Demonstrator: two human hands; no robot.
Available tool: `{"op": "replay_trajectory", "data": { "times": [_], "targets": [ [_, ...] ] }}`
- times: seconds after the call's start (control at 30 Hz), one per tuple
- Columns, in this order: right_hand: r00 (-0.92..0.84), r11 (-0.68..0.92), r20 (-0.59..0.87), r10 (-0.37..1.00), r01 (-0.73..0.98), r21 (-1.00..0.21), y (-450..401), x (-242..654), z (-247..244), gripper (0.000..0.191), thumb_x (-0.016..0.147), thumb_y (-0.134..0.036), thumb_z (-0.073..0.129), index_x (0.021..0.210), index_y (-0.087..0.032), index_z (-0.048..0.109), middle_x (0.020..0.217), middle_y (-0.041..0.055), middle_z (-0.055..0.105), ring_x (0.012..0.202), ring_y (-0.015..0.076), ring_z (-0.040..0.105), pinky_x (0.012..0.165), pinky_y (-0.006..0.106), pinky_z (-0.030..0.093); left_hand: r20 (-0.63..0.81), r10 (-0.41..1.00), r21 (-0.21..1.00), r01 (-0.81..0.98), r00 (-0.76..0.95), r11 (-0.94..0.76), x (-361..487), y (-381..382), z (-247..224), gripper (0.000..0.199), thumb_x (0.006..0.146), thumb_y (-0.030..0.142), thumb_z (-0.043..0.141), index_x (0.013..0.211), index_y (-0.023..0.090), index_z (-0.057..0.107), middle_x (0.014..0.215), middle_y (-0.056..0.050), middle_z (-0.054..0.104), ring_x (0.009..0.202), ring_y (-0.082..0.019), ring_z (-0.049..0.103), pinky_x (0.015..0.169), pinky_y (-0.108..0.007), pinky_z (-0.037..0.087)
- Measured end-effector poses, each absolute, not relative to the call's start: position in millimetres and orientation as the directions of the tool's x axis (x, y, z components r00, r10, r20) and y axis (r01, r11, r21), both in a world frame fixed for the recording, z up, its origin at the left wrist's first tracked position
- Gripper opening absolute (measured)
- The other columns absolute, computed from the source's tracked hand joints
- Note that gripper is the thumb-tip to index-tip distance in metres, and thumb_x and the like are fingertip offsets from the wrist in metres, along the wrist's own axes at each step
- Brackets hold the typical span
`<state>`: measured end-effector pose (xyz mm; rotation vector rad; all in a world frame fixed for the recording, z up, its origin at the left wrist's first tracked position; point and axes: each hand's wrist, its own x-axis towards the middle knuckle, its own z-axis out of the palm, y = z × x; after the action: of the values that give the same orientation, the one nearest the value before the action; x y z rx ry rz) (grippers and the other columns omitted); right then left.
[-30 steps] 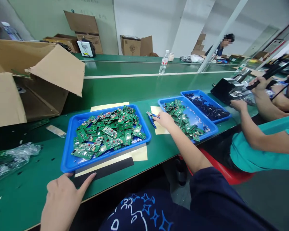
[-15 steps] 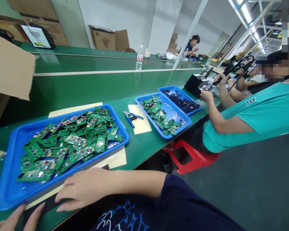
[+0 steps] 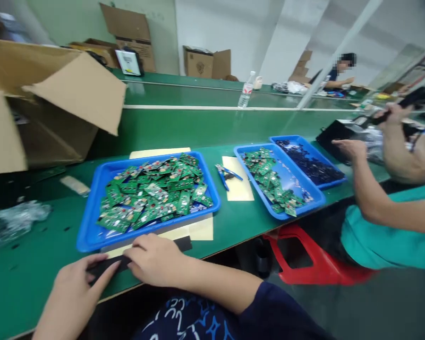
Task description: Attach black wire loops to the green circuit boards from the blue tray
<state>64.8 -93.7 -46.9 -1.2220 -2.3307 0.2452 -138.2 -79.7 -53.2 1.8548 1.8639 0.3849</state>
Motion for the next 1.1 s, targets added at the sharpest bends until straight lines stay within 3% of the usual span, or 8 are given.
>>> {"op": "replay_trajectory", "data": {
  "times": [0.13,0.2,0.33,0.43,0.6,0.8,0.93,1.1],
  "targets": [
    [-0.452,0.540,0.295,0.842,0.687,-0.487,-103,67,-49,0.020,0.086,-0.022,0.045,0.096,-0.014,0.061,0.090,0.0084,0.061,0.084,0.0177,0.059,0.072,0.027,0.049,-0.189,0.974,0.736,0.640,-0.121,0.222,-106,-90,-23,0.057,0.053,0.051,0.063,0.095,0.014,0.052,0.071,-0.001,0.059,0.048,-0.015,0.051,0.058,-0.034,0.047],
    [-0.440,0.514,0.271,0.856,0.670,-0.536,-107,68,-49,0.021,0.085,-0.020,0.047,0.101,-0.015,0.061,0.093,0.0079,0.061,0.083,0.0172,0.060,0.073,0.027,0.049,-0.260,0.961,0.832,0.482,-0.099,0.275,-101,-99,-17,0.058,0.054,0.046,0.066,0.099,0.013,0.050,0.069,0.000,0.058,0.054,-0.015,0.055,0.058,-0.030,0.047],
    [-0.440,0.490,0.234,0.867,0.664,-0.565,-109,68,-49,0.024,0.085,-0.019,0.047,0.104,-0.015,0.061,0.095,0.0088,0.062,0.082,0.0187,0.062,0.071,0.029,0.051,-0.351,0.928,0.895,0.249,-0.121,0.371,-98,-114,-14,0.050,0.059,0.037,0.066,0.099,0.012,0.051,0.076,-0.002,0.059,0.061,-0.013,0.056,0.049,-0.023,0.044],
    [-0.469,0.499,0.202,0.860,0.684,-0.532,-109,62,-46,0.026,0.086,-0.018,0.045,0.106,-0.015,0.061,0.095,0.0095,0.062,0.077,0.0190,0.063,0.065,0.029,0.051,-0.337,0.932,0.921,0.160,-0.133,0.356,-98,-120,-16,0.049,0.062,0.032,0.064,0.105,0.011,0.050,0.077,-0.001,0.059,0.063,-0.012,0.057,0.050,-0.022,0.047],
    [-0.504,0.543,0.213,0.837,0.713,-0.444,-103,42,-43,0.026,0.089,-0.018,0.041,0.104,-0.017,0.061,0.096,0.0104,0.060,0.075,0.0178,0.061,0.058,0.026,0.047,-0.322,0.941,0.931,0.148,-0.101,0.334,-100,-122,-20,0.054,0.065,0.028,0.062,0.114,0.012,0.048,0.075,-0.001,0.061,0.066,-0.013,0.059,0.057,-0.025,0.050],
    [-0.528,0.600,0.288,0.799,0.664,-0.447,-95,28,-48,0.020,0.088,-0.016,0.042,0.087,-0.016,0.062,0.086,0.0075,0.062,0.076,0.0182,0.060,0.061,0.026,0.046,-0.296,0.950,0.930,0.193,-0.105,0.311,-100,-120,-19,0.050,0.064,0.026,0.060,0.111,0.011,0.051,0.074,-0.002,0.063,0.062,-0.013,0.059,0.055,-0.024,0.049],
    [-0.494,0.586,0.324,0.807,0.599,-0.546,-92,33,-44,0.014,0.085,-0.015,0.047,0.080,-0.017,0.060,0.080,0.0060,0.062,0.076,0.0185,0.060,0.065,0.027,0.047,-0.291,0.953,0.927,0.221,-0.086,0.303,-100,-118,-19,0.040,0.064,0.028,0.061,0.100,0.012,0.057,0.074,-0.004,0.064,0.064,-0.015,0.061,0.053,-0.024,0.050],
    [-0.378,0.470,0.331,0.864,0.371,-0.801,-93,80,-28,0.010,0.084,-0.016,0.047,0.081,-0.018,0.057,0.079,0.0051,0.061,0.072,0.0164,0.058,0.066,0.028,0.047,-0.262,0.956,0.884,0.366,-0.129,0.292,-103,-115,-17,0.023,0.062,0.027,0.056,0.078,0.014,0.066,0.059,0.000,0.060,0.051,-0.013,0.056,0.046,-0.022,0.046]
  ]
}}
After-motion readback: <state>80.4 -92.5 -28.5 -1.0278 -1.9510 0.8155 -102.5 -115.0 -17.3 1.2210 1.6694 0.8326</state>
